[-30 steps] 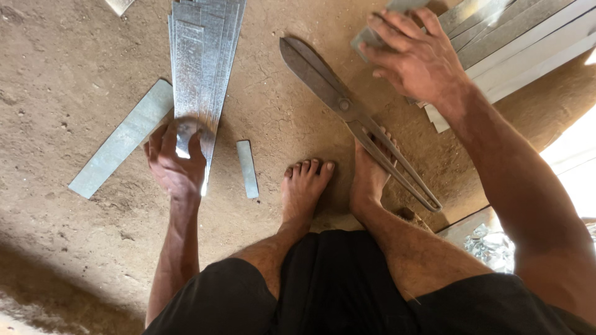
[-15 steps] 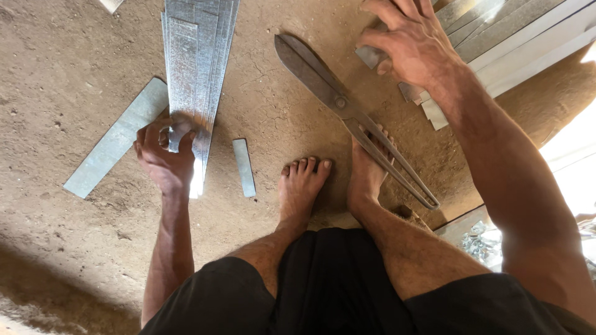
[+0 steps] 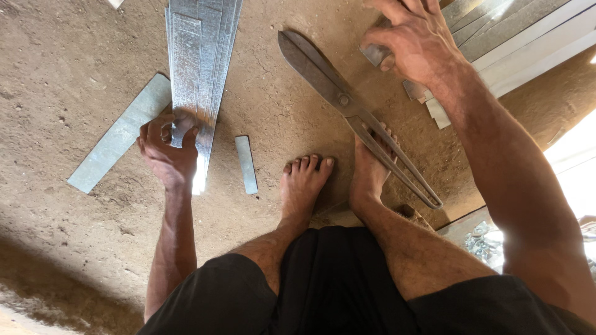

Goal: The person sits on the ground and cuts galvanized sheet metal into narrow strips using large hand shears, setting cut strips aside. The person then aligns the cut strips and bends them by hand along their length.

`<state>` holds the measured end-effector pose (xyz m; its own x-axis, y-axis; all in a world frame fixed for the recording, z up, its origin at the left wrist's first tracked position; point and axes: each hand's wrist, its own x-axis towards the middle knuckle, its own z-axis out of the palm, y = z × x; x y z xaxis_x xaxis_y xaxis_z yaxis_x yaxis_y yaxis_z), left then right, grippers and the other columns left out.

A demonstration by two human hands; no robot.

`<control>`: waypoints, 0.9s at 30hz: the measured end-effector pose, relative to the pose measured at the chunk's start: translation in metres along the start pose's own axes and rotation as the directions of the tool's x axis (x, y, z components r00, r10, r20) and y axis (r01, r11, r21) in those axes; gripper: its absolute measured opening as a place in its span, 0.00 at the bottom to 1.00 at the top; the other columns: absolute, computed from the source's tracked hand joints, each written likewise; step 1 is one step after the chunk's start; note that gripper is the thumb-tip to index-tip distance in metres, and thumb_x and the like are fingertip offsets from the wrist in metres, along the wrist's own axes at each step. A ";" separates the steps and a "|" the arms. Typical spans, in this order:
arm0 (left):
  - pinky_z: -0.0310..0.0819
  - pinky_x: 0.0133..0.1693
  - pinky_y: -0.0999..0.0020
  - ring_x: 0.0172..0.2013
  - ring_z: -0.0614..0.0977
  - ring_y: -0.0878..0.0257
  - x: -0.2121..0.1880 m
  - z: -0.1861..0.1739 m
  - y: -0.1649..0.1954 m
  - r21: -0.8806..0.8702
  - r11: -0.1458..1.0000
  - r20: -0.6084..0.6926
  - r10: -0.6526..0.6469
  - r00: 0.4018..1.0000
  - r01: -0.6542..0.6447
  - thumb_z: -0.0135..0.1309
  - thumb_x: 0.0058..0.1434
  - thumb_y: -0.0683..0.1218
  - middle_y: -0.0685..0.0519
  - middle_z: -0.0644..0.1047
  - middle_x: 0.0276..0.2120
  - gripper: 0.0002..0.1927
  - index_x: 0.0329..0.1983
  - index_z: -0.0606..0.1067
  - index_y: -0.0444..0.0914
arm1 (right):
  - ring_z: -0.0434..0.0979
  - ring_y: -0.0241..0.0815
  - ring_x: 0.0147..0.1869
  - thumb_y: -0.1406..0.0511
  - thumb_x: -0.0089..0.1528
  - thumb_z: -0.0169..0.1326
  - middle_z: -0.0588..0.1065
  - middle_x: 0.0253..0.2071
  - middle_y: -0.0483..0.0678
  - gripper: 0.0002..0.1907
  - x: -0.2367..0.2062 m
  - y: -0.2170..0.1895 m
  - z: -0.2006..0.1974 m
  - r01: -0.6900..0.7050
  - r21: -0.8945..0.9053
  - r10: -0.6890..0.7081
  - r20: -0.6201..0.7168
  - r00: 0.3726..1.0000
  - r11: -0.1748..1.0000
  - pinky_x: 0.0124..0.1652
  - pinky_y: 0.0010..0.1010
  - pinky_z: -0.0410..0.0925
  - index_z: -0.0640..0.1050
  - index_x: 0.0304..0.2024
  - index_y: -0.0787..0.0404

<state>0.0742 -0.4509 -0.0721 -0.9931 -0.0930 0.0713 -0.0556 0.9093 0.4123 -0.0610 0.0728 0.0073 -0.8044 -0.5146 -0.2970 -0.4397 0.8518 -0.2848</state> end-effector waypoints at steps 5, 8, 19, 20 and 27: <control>0.74 0.49 0.58 0.39 0.77 0.62 -0.001 -0.001 0.002 0.014 1.000 0.010 -0.025 1.000 0.024 0.77 0.60 0.51 0.55 0.80 0.39 0.20 0.47 0.77 0.42 | 0.52 0.44 0.81 0.60 0.49 0.72 0.63 0.80 0.36 0.27 -0.002 0.001 0.003 -0.014 0.010 0.014 0.004 1.000 1.000 0.77 0.45 0.47 0.85 0.52 0.40; 0.74 0.50 0.57 0.39 0.78 0.62 0.000 -0.002 0.003 0.027 0.999 0.032 -0.044 0.999 0.043 0.76 0.59 0.50 0.55 0.80 0.39 0.21 0.47 0.78 0.42 | 0.52 0.45 0.79 0.59 0.48 0.72 0.64 0.78 0.38 0.30 0.000 0.001 0.003 -0.015 -0.002 0.015 0.006 1.000 1.000 0.75 0.47 0.46 0.85 0.55 0.39; 0.73 0.49 0.57 0.39 0.78 0.61 0.003 -0.005 0.006 -0.010 0.996 0.042 -0.090 0.995 0.090 0.77 0.55 0.48 0.54 0.80 0.38 0.20 0.46 0.79 0.41 | 0.55 0.45 0.79 0.59 0.51 0.71 0.65 0.77 0.37 0.28 0.000 0.002 0.004 -0.039 0.064 0.038 0.021 0.999 0.997 0.75 0.48 0.46 0.84 0.55 0.40; 0.73 0.49 0.57 0.39 0.78 0.61 0.003 -0.005 0.006 -0.012 0.996 0.039 -0.083 0.996 0.084 0.77 0.55 0.47 0.54 0.80 0.38 0.20 0.46 0.79 0.42 | 0.56 0.45 0.78 0.59 0.50 0.72 0.65 0.76 0.38 0.29 0.000 0.002 0.004 -0.043 0.051 0.042 0.029 0.999 0.998 0.75 0.49 0.46 0.84 0.55 0.40; 0.73 0.49 0.57 0.39 0.77 0.62 0.005 -0.007 0.008 -0.004 0.998 0.050 -0.057 0.997 0.057 0.77 0.55 0.47 0.55 0.80 0.38 0.22 0.48 0.78 0.41 | 0.55 0.45 0.78 0.60 0.51 0.71 0.66 0.75 0.39 0.29 0.002 -0.002 0.002 -0.078 0.059 0.073 0.073 0.995 0.995 0.74 0.49 0.46 0.84 0.56 0.39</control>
<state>0.0698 -0.4472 -0.0624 -0.9923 -0.1239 0.0021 -0.1117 0.9011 0.4191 -0.0608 0.0702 0.0056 -0.8028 -0.4567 -0.3832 -0.3516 0.8818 -0.3144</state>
